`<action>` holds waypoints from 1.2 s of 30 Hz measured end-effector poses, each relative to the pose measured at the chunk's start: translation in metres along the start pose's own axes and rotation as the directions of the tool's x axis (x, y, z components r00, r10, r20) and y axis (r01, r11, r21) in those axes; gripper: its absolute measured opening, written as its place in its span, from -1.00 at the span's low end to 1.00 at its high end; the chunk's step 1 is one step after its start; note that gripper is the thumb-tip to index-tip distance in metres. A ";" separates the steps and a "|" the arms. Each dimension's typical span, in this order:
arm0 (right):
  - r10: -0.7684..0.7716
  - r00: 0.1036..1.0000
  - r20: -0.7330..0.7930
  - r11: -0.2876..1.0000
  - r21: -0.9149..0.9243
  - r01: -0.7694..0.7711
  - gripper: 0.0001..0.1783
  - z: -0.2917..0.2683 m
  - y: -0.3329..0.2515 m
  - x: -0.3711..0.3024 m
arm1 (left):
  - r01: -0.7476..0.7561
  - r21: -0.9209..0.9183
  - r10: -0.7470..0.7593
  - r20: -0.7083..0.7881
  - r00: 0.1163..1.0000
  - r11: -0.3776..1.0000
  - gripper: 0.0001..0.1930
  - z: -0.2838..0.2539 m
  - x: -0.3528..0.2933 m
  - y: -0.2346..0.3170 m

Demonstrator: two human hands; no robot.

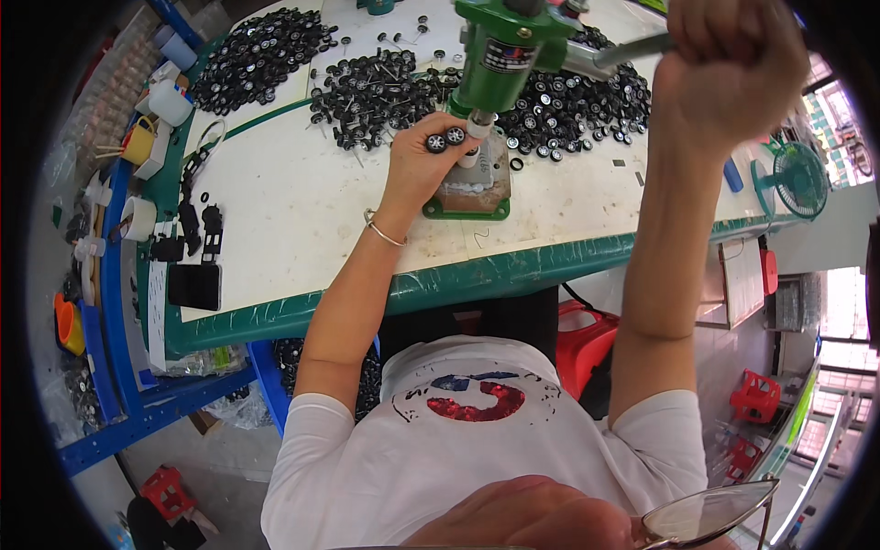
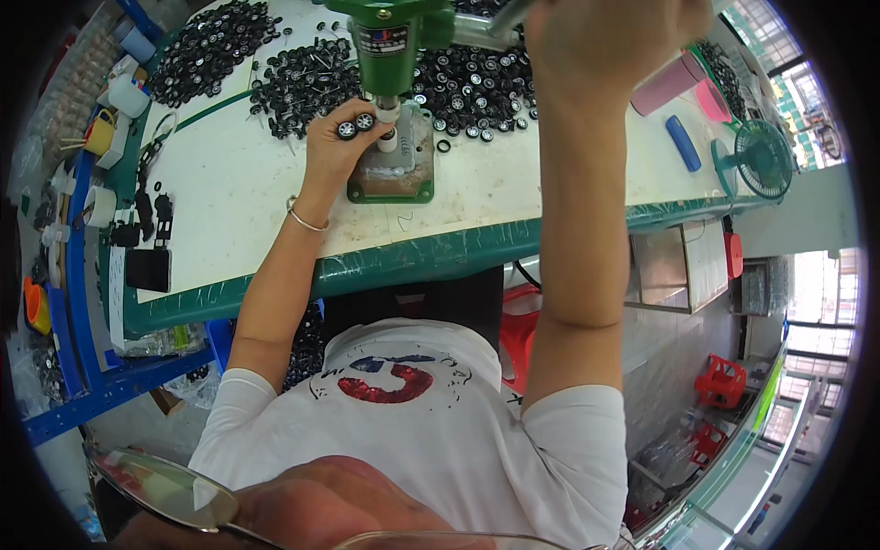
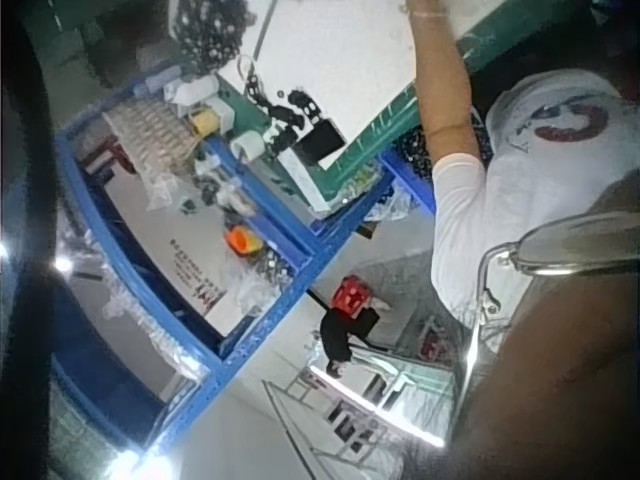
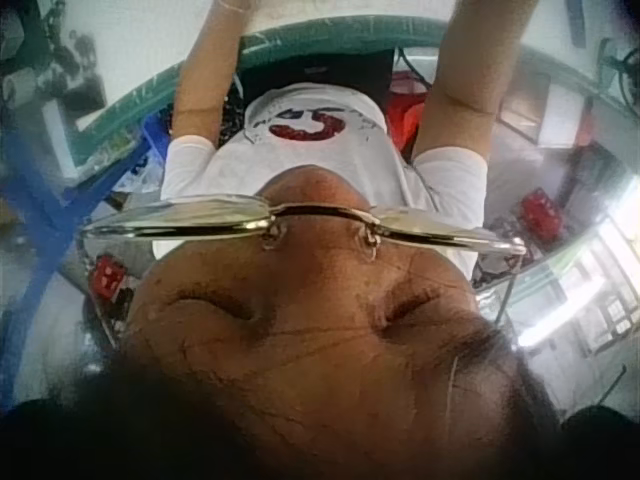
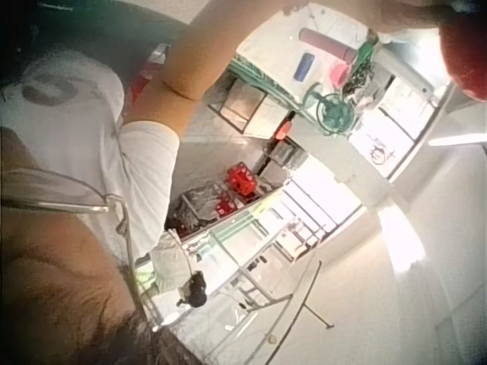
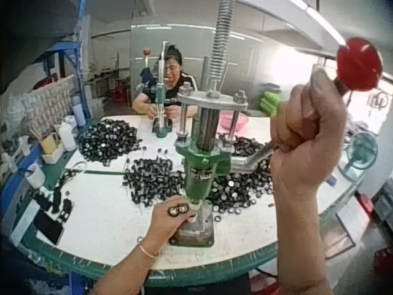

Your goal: The person repeatedly picks up small black metal components and silver washers from piles on a white workbench, places them into a green manual press, and operates the lever to assemble them. The assembled parts are then removed and placed back onto the table.

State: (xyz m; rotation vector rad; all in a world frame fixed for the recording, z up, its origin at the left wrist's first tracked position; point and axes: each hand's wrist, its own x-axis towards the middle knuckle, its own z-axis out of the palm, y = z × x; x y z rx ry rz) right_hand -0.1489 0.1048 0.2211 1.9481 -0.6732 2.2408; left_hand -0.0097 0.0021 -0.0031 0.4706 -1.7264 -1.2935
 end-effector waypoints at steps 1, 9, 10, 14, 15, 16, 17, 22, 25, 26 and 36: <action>0.024 1.000 0.000 0.999 0.029 -0.024 -0.64 -0.004 0.000 -0.001 | -0.030 0.008 0.030 -0.010 1.000 1.000 -0.78 0.002 0.000 -0.006; 0.248 0.940 -0.234 0.967 0.012 -0.253 -0.63 0.003 0.000 0.004 | 0.170 -0.065 -0.171 -0.012 0.985 0.983 -0.79 0.005 -0.004 -0.006; 0.282 0.935 -0.213 0.958 0.012 -0.286 -0.64 -0.004 0.004 0.009 | 0.193 -0.045 -0.192 0.009 0.981 0.980 -0.77 0.004 -0.004 -0.001; 0.382 0.890 -0.248 0.922 0.043 -0.384 -0.65 0.012 0.028 0.032 | 0.247 -0.032 -0.247 0.011 0.969 0.968 -0.77 0.000 -0.004 0.000; 0.472 0.853 -0.223 0.881 0.072 -0.468 -0.65 0.001 0.043 0.041 | 0.269 -0.090 -0.267 0.034 0.963 0.959 -0.77 0.000 -0.004 0.001; 0.552 0.824 -0.126 0.832 0.151 -0.535 -0.67 -0.024 0.070 0.050 | 0.288 -0.147 -0.282 0.064 0.957 0.946 -0.78 0.001 -0.001 0.004; 0.630 0.776 -0.021 0.760 0.220 -0.611 -0.68 -0.047 0.099 0.057 | 0.311 -0.200 -0.299 0.088 0.950 0.929 -0.78 0.000 -0.001 0.004; 0.727 0.658 -0.196 0.678 0.050 -0.734 -0.72 -0.042 0.115 0.056 | 0.354 -0.499 -0.418 -0.019 0.908 0.791 -0.81 -0.022 -0.001 0.002; 0.774 0.633 -0.028 0.623 0.215 -0.752 -0.72 -0.057 0.128 0.045 | 0.339 -0.385 -0.430 -0.178 0.885 0.858 -0.76 -0.058 -0.005 -0.005; 0.768 0.640 -0.036 0.633 0.196 -0.749 -0.71 -0.052 0.117 0.039 | 0.374 -0.284 -0.435 -0.195 0.879 0.883 -0.75 -0.074 -0.005 -0.011; 0.854 0.507 -0.120 0.324 -0.639 -0.697 -0.73 -0.107 0.064 -0.138 | 0.502 0.668 -0.403 -0.315 0.859 0.549 -0.61 -0.114 -0.007 -0.013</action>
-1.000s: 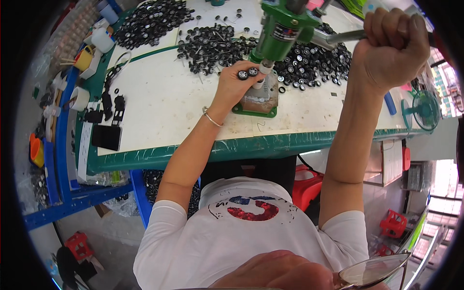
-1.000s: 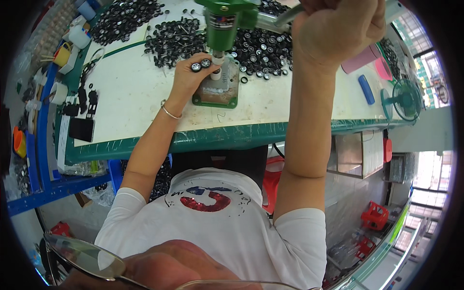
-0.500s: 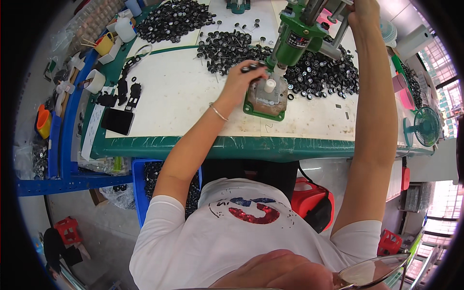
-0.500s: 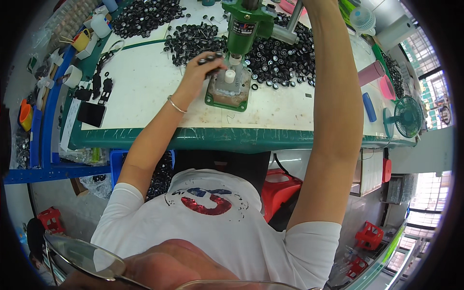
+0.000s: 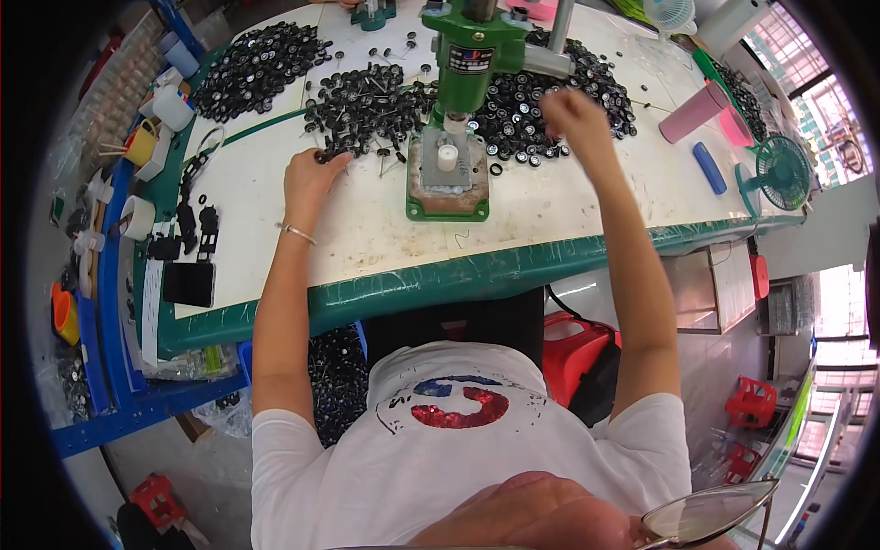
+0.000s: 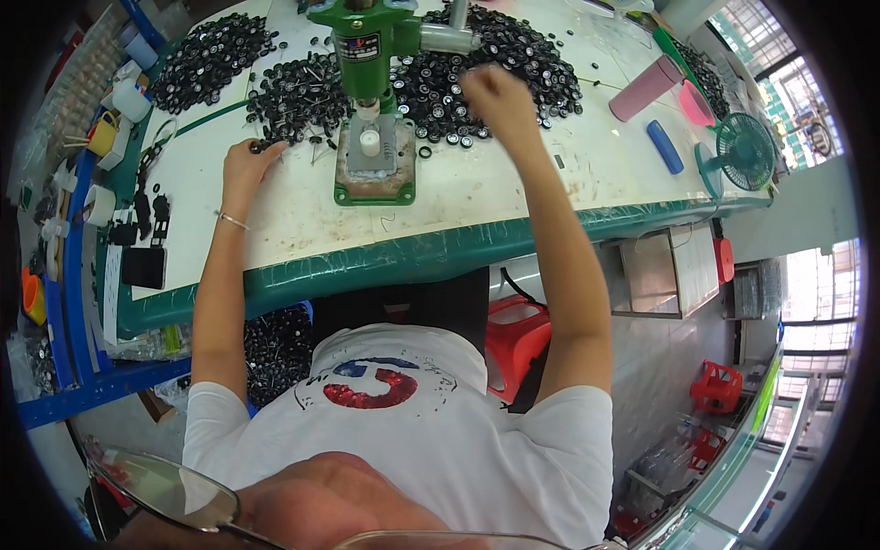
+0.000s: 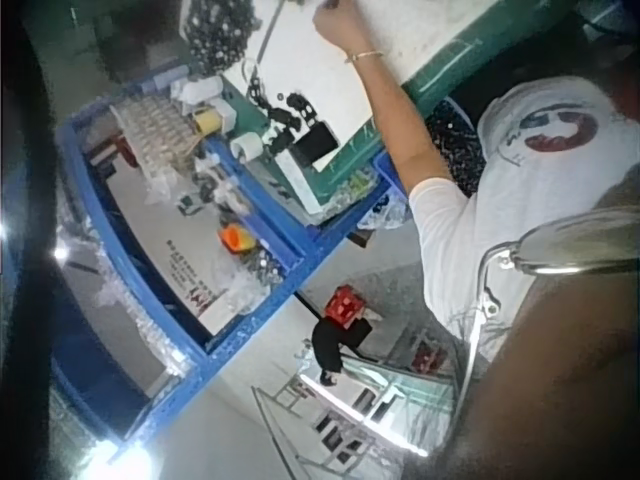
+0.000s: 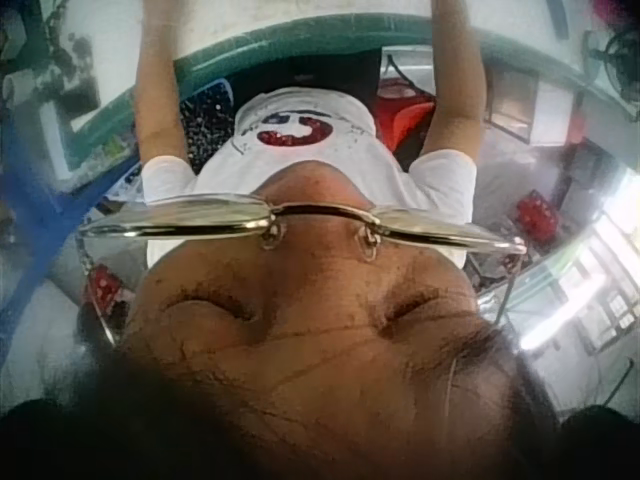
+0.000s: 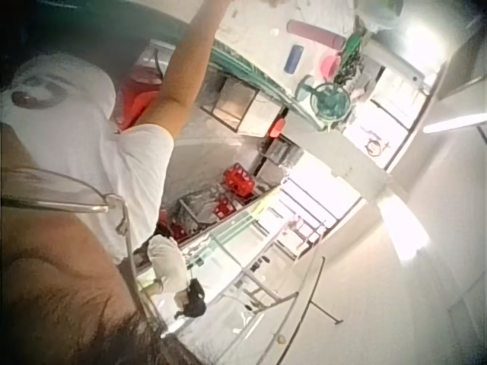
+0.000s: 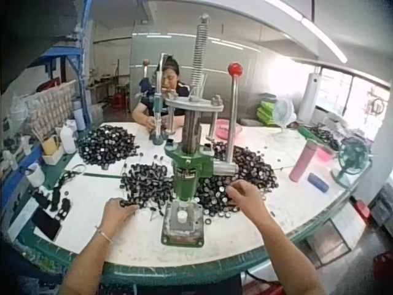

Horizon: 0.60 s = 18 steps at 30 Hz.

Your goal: The person repeatedly picks up small black metal components and silver washers from piles on a white workbench, places them into a green manual press, and operates the lever to assemble them. The assembled parts are then removed and placed back onto the table.

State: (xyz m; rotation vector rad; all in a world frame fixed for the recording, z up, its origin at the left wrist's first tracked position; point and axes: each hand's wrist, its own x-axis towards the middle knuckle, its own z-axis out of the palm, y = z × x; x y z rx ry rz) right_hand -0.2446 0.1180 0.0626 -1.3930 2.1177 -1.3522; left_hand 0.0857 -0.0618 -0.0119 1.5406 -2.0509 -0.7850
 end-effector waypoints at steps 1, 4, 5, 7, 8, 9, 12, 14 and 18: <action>0.017 0.999 0.040 0.999 -0.041 -0.016 -0.75 0.010 0.023 -0.013 | -0.019 0.048 0.020 -0.023 1.000 0.999 -0.62 0.005 0.004 -0.003; -0.180 0.983 0.030 0.923 -0.340 0.180 -0.80 0.031 0.054 -0.049 | 0.015 0.060 -0.015 -0.009 1.000 0.998 -0.65 0.006 0.013 -0.008; -0.234 0.972 0.030 0.888 -0.401 0.226 -0.81 0.035 0.058 -0.056 | 0.041 0.044 -0.041 0.013 0.999 0.998 -0.66 0.004 0.012 -0.010; -0.275 0.961 0.020 0.852 -0.459 0.253 -0.82 0.039 0.063 -0.060 | 0.026 -0.087 -0.024 0.031 0.999 0.996 -0.73 0.002 0.010 -0.012; -0.267 0.964 0.018 0.857 -0.454 0.246 -0.83 0.041 0.065 -0.059 | 0.046 -0.202 -0.033 0.064 0.997 0.978 -0.75 0.001 0.009 -0.018; -0.255 0.967 0.012 0.860 -0.453 0.233 -0.84 0.041 0.066 -0.060 | 0.064 -0.315 -0.033 0.101 0.994 0.947 -0.77 0.000 0.008 -0.017; -0.230 0.973 -0.016 0.889 -0.410 0.204 -0.88 0.040 0.066 -0.057 | 0.127 -0.611 -0.073 0.112 0.991 0.781 -0.84 -0.004 -0.006 -0.012; -0.260 0.965 -0.041 0.919 -0.317 0.234 -0.88 0.040 0.063 -0.057 | 0.072 -0.774 -0.004 0.089 0.996 0.629 -0.85 -0.002 -0.018 0.001; -0.109 0.991 -0.075 0.983 0.143 0.119 -0.84 0.049 0.035 -0.049 | 0.027 -0.910 0.144 0.095 0.985 0.413 -0.84 0.010 -0.031 0.038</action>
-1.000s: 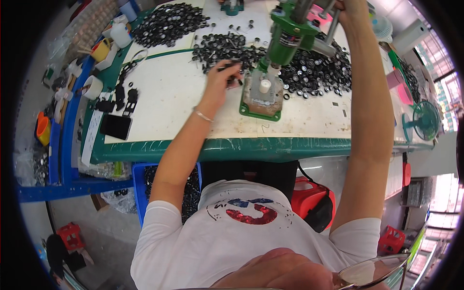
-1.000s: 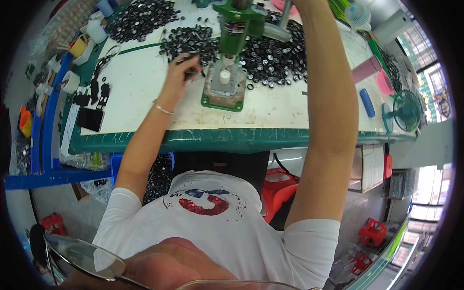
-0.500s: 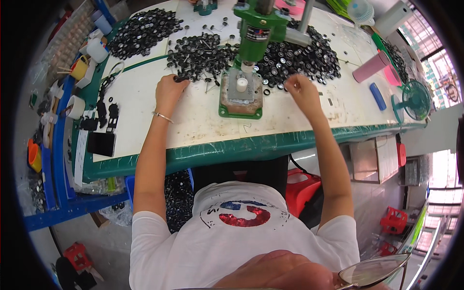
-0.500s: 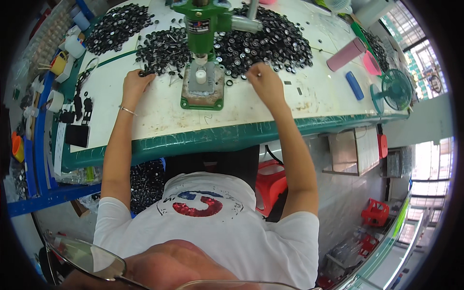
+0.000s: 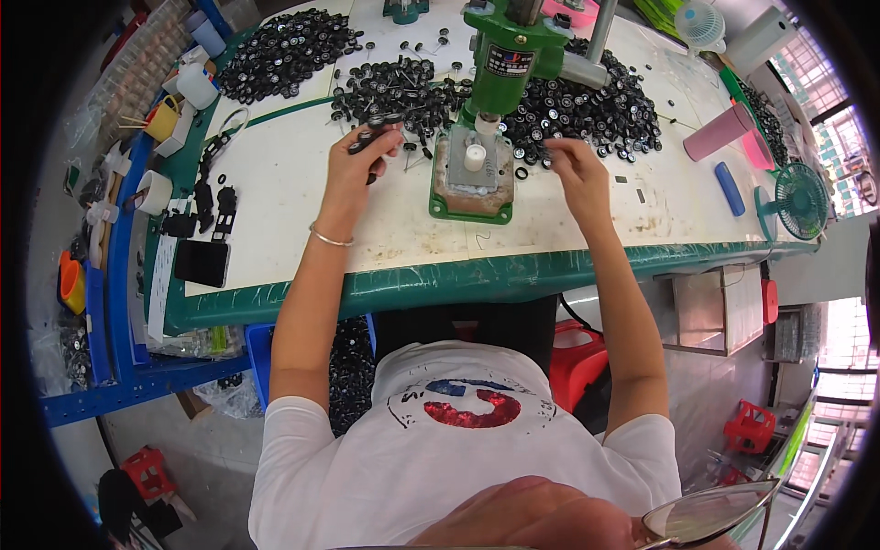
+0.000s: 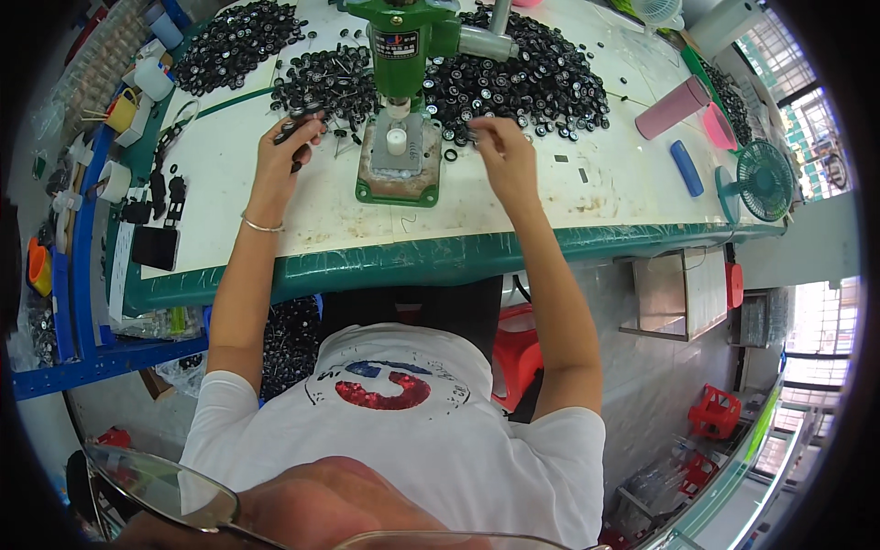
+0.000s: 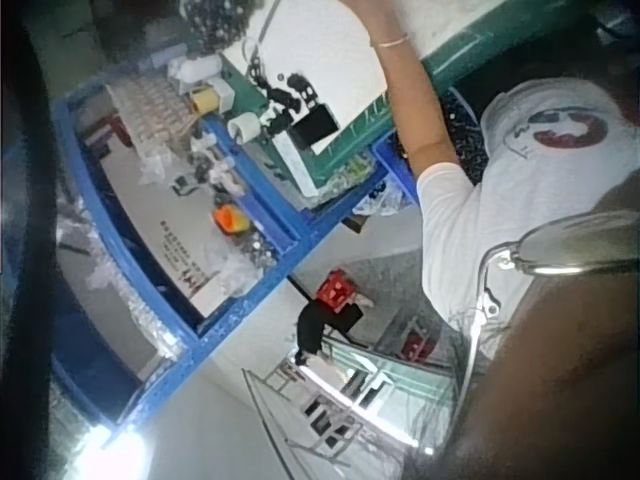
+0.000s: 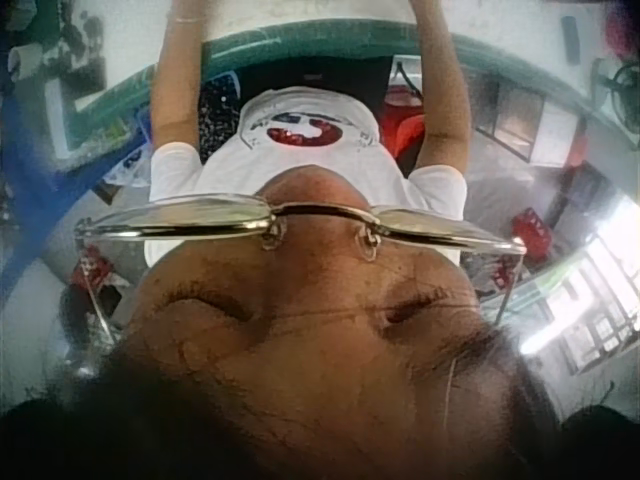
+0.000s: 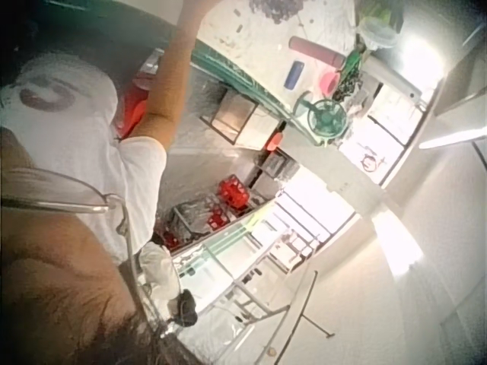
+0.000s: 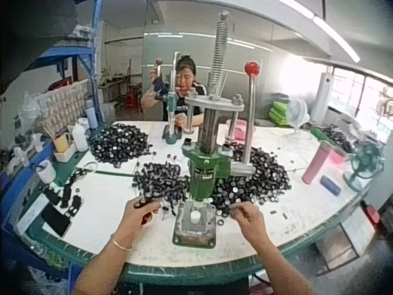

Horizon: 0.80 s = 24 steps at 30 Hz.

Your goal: The person repeatedly picks up small black metal components and silver washers from piles on a white workbench, places them into a green manual press, and operates the lever to assemble them. The assembled parts are then removed and placed back onto the table.

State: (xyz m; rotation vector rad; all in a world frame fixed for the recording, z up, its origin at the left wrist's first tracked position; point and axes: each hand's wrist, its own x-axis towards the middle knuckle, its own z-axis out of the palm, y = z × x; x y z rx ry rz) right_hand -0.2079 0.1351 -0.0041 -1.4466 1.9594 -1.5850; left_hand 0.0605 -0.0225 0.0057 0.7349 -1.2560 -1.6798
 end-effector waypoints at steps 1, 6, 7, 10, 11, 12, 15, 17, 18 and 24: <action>0.046 0.996 0.073 0.993 0.103 -0.053 -0.83 0.008 -0.013 0.003 | 0.006 -0.017 -0.006 0.035 0.999 1.000 -0.84 0.005 0.000 -0.003; 0.159 0.935 0.317 0.927 0.279 -0.252 -0.73 0.054 -0.038 0.017 | 0.030 -0.045 -0.024 0.137 0.990 0.999 -0.82 0.029 0.000 -0.018; 0.156 0.940 0.303 0.942 0.240 -0.233 -0.72 0.063 -0.035 0.017 | 0.033 -0.035 -0.028 0.138 0.990 0.999 -0.82 0.031 -0.001 -0.019; 0.138 0.951 0.277 0.976 0.125 -0.178 -0.66 0.073 -0.034 0.014 | 0.014 -0.002 -0.013 0.160 0.987 1.000 -0.82 0.030 -0.001 -0.024; 0.124 0.954 0.273 0.976 0.138 -0.166 -0.66 0.074 -0.033 0.013 | 0.008 0.017 -0.011 0.167 0.986 1.000 -0.82 0.029 -0.001 -0.025; 0.108 0.958 0.267 0.977 0.148 -0.151 -0.67 0.073 -0.033 0.012 | 0.006 0.054 -0.015 0.179 0.984 0.999 -0.83 0.030 -0.001 -0.023; 0.241 0.926 0.289 0.928 0.212 -0.308 -0.71 0.070 -0.040 0.012 | -0.035 0.164 0.001 0.206 0.979 0.986 -0.84 0.035 0.000 -0.017; 0.316 0.905 0.286 0.853 0.331 -0.403 -0.74 0.068 -0.040 0.014 | -0.100 0.232 0.050 0.213 0.976 0.968 -0.84 0.043 0.001 -0.018; 0.321 0.909 0.267 0.808 0.423 -0.410 -0.75 0.063 -0.037 0.017 | -0.115 0.270 0.053 0.224 0.973 0.956 -0.84 0.047 0.000 -0.014; 0.252 0.967 0.035 0.780 0.585 -0.224 -0.69 0.000 -0.037 0.068 | -0.215 0.171 0.163 0.275 0.948 0.962 -0.84 0.064 0.005 -0.016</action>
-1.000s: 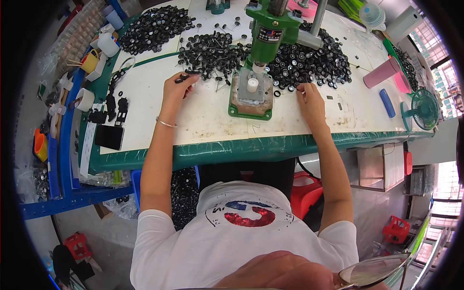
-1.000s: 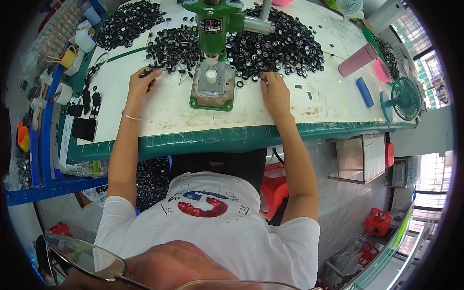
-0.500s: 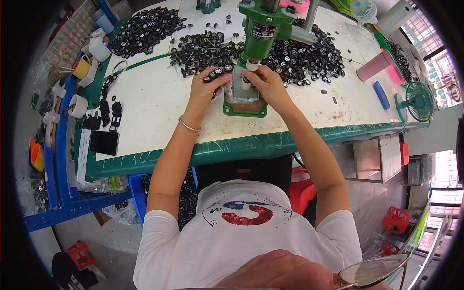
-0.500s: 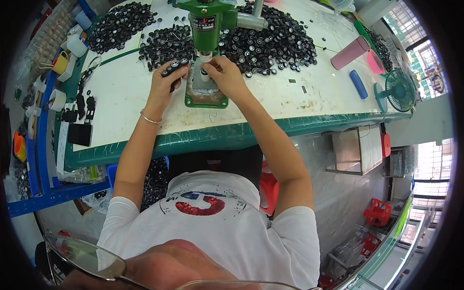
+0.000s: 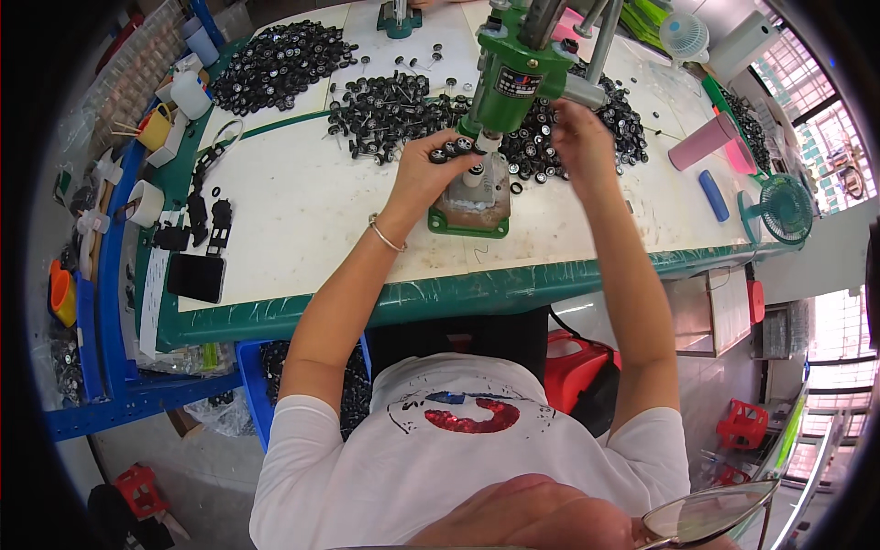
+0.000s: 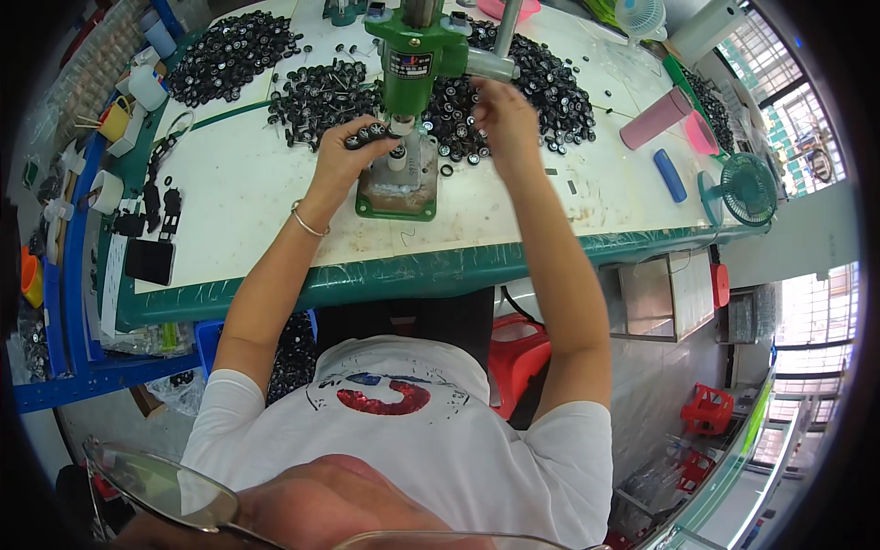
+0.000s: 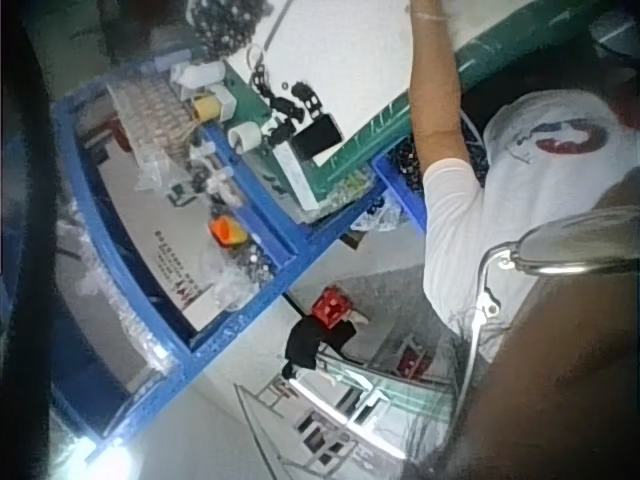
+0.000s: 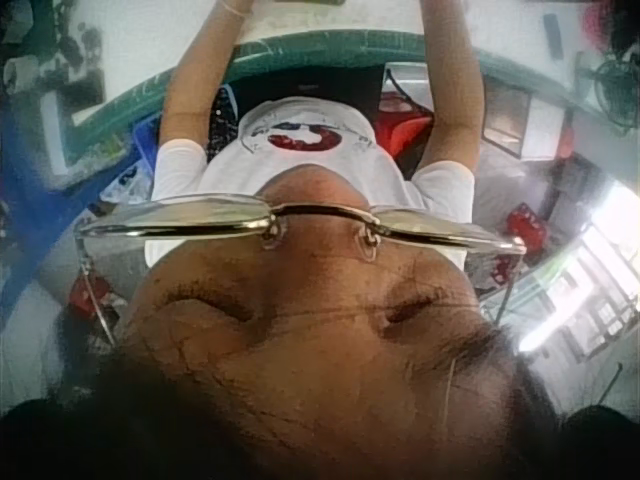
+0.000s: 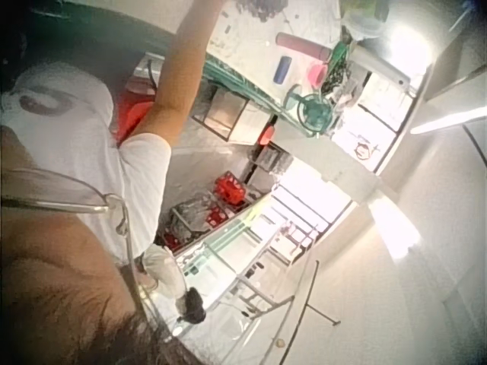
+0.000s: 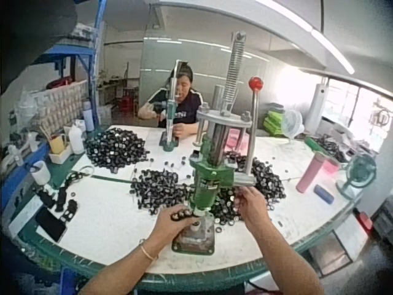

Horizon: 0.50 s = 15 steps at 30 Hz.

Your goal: The person repeatedly picks up small black metal components and silver washers from piles on a white workbench, places them into a green manual press, and operates the lever to assemble them. The assembled parts are then removed and placed back onto the table.

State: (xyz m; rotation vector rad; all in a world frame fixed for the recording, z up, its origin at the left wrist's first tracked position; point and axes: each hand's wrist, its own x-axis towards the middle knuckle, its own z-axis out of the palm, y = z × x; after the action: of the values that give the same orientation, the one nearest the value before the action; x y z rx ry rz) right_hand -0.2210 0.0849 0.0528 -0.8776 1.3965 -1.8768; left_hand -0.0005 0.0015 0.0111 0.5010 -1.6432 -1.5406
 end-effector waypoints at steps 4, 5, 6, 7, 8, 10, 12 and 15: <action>-0.183 0.979 0.085 0.982 -0.028 0.186 -0.64 0.023 -0.076 0.020 | -0.007 -0.030 0.006 -0.034 0.999 1.000 -0.81 0.006 0.004 -0.010; -0.187 0.974 0.129 0.980 0.094 0.175 -0.61 0.031 -0.096 0.025 | -0.014 -0.021 0.013 -0.052 0.999 1.000 -0.81 0.006 0.004 -0.014; -0.220 0.965 0.140 0.975 0.073 0.211 -0.68 0.043 -0.115 0.034 | -0.042 -0.027 0.040 -0.059 0.997 0.999 -0.81 0.005 0.004 -0.015; -0.252 0.956 0.149 0.968 0.054 0.246 -0.72 0.054 -0.131 0.045 | -0.068 -0.031 0.066 -0.064 0.996 0.997 -0.82 0.004 0.004 -0.016; -0.203 0.954 0.220 0.979 0.073 0.191 -0.73 0.059 -0.148 0.061 | -0.094 -0.037 0.091 -0.063 0.994 0.995 -0.82 0.004 0.003 -0.016; -0.124 0.936 0.331 0.991 0.083 0.102 -0.73 0.052 -0.179 0.093 | -0.048 -0.090 0.047 -0.005 0.999 0.995 -0.82 0.012 0.009 -0.010; -0.203 0.917 0.343 0.972 0.187 0.145 -0.75 0.061 -0.167 0.114 | -0.006 -0.081 0.007 0.009 1.000 0.997 -0.82 0.006 0.008 -0.010; -0.293 0.956 0.033 0.945 0.160 0.284 -0.74 0.072 -0.157 0.117 | 0.017 -0.035 -0.017 0.021 1.000 0.999 -0.82 0.000 0.008 -0.011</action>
State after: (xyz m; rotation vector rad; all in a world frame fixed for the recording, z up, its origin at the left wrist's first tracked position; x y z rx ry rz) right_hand -0.2454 -0.0109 0.2368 -1.0950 1.1183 -2.1267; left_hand -0.0079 -0.0059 0.0027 0.4830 -1.6283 -1.5894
